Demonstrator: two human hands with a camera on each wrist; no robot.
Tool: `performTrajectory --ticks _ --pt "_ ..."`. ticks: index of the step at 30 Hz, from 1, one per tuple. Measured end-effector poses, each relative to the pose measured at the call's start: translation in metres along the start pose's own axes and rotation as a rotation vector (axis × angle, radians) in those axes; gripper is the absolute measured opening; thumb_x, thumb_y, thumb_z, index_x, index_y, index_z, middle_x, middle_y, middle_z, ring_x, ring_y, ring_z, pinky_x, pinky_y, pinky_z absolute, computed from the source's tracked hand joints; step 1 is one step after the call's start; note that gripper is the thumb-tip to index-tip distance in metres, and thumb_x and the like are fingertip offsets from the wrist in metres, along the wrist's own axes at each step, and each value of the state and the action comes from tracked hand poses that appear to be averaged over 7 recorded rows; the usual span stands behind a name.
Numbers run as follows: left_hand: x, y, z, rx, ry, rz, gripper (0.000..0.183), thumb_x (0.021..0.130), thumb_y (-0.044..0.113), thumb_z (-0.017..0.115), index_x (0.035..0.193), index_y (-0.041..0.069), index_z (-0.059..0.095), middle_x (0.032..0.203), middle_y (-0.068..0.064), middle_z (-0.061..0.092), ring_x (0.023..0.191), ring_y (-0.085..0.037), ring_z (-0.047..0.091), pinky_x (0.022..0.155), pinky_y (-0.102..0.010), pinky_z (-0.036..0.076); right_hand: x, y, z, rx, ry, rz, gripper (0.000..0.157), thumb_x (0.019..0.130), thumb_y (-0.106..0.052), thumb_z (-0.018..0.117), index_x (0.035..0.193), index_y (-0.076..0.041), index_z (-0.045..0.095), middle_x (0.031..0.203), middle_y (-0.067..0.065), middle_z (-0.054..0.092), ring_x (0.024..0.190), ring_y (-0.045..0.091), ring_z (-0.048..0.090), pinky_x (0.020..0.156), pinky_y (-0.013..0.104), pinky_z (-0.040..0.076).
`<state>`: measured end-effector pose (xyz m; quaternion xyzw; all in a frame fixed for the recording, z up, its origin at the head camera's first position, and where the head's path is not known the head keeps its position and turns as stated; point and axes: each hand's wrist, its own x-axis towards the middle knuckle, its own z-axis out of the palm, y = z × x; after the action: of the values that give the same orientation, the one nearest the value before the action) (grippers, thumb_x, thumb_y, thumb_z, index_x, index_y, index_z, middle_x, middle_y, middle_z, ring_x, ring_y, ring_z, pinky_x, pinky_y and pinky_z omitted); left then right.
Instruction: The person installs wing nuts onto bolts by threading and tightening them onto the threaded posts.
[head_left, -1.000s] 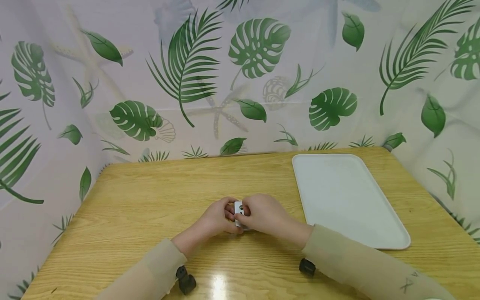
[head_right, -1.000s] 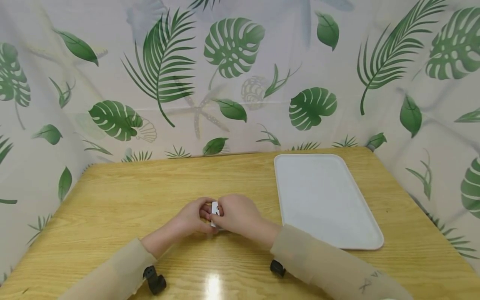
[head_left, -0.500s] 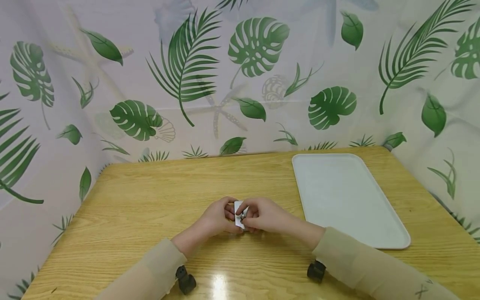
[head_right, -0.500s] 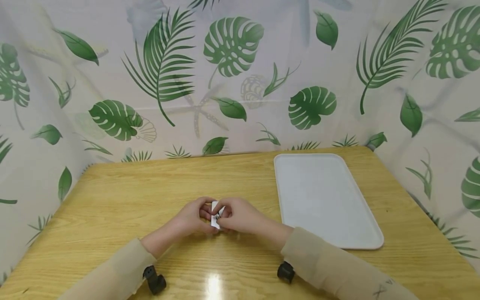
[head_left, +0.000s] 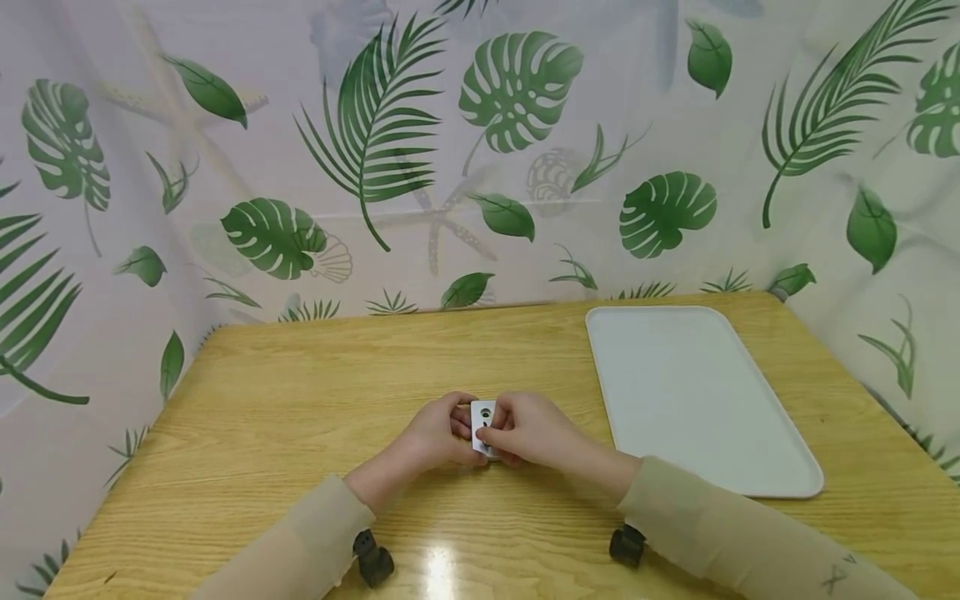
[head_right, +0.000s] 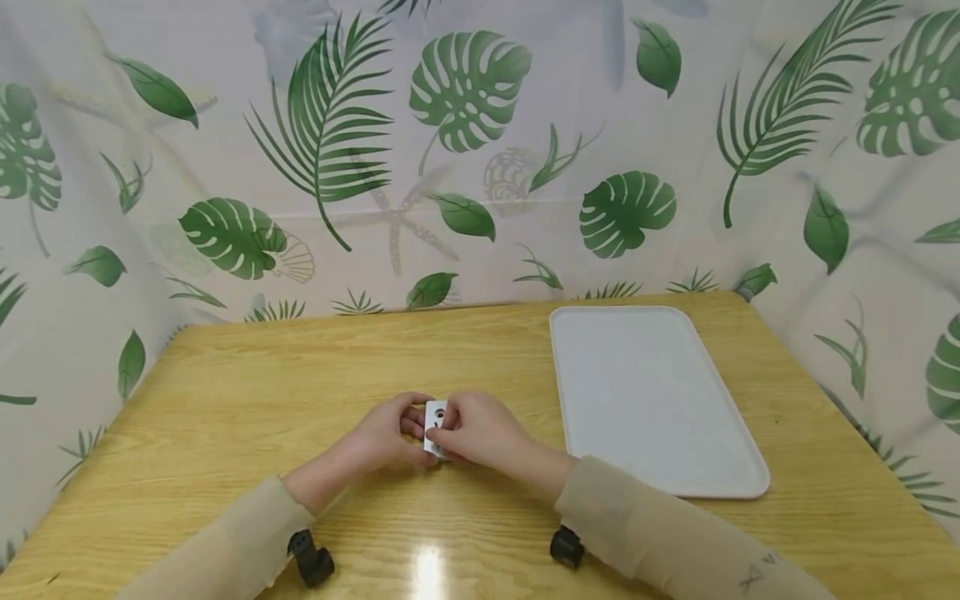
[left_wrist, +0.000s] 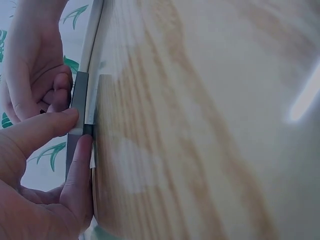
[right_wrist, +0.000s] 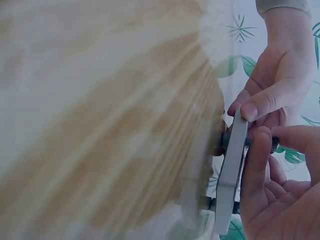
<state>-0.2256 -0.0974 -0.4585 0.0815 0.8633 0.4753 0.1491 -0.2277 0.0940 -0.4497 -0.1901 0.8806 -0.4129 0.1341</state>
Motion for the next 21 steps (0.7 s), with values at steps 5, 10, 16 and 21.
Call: performTrajectory --ticks 5,10,16,21 --pt "0.0009 -0.0013 0.0002 0.001 -0.008 0.010 0.084 0.075 -0.004 0.092 0.149 -0.003 0.052 0.114 -0.012 0.068 0.097 -0.016 0.065 0.088 -0.029 0.057 -0.0038 0.0030 -0.0051 -0.008 -0.026 -0.043 0.018 0.099 -0.022 0.074 0.097 -0.006 0.067 0.061 -0.001 0.063 0.051 0.010 0.057 0.052 0.025 0.044" --pt "-0.0003 -0.0019 -0.0013 -0.013 -0.022 0.017 0.083 0.076 -0.004 0.091 0.149 -0.004 0.051 0.115 -0.013 0.067 0.098 -0.017 0.065 0.087 -0.029 0.058 -0.0029 0.0072 -0.0068 0.099 -0.107 -0.107 0.029 0.096 -0.006 0.065 0.125 0.000 0.068 0.072 0.002 0.067 0.058 0.010 0.058 0.058 0.025 0.050" --pt "-0.0004 -0.0018 -0.0026 -0.029 -0.038 0.035 0.083 0.076 -0.005 0.090 0.149 -0.006 0.050 0.114 -0.014 0.067 0.098 -0.017 0.066 0.086 -0.028 0.058 -0.0012 0.0092 -0.0053 0.159 -0.133 -0.108 0.019 0.097 -0.002 0.065 0.115 0.002 0.069 0.074 0.004 0.069 0.062 0.011 0.063 0.061 0.026 0.056" --pt "0.0013 -0.0026 -0.0022 -0.028 -0.025 0.026 0.084 0.075 -0.006 0.091 0.148 -0.006 0.051 0.113 -0.014 0.068 0.096 -0.017 0.065 0.086 -0.028 0.057 0.0015 0.0075 -0.0028 0.147 -0.091 -0.069 0.011 0.099 -0.009 0.072 0.099 0.000 0.067 0.072 0.003 0.069 0.061 0.009 0.064 0.059 0.026 0.059"
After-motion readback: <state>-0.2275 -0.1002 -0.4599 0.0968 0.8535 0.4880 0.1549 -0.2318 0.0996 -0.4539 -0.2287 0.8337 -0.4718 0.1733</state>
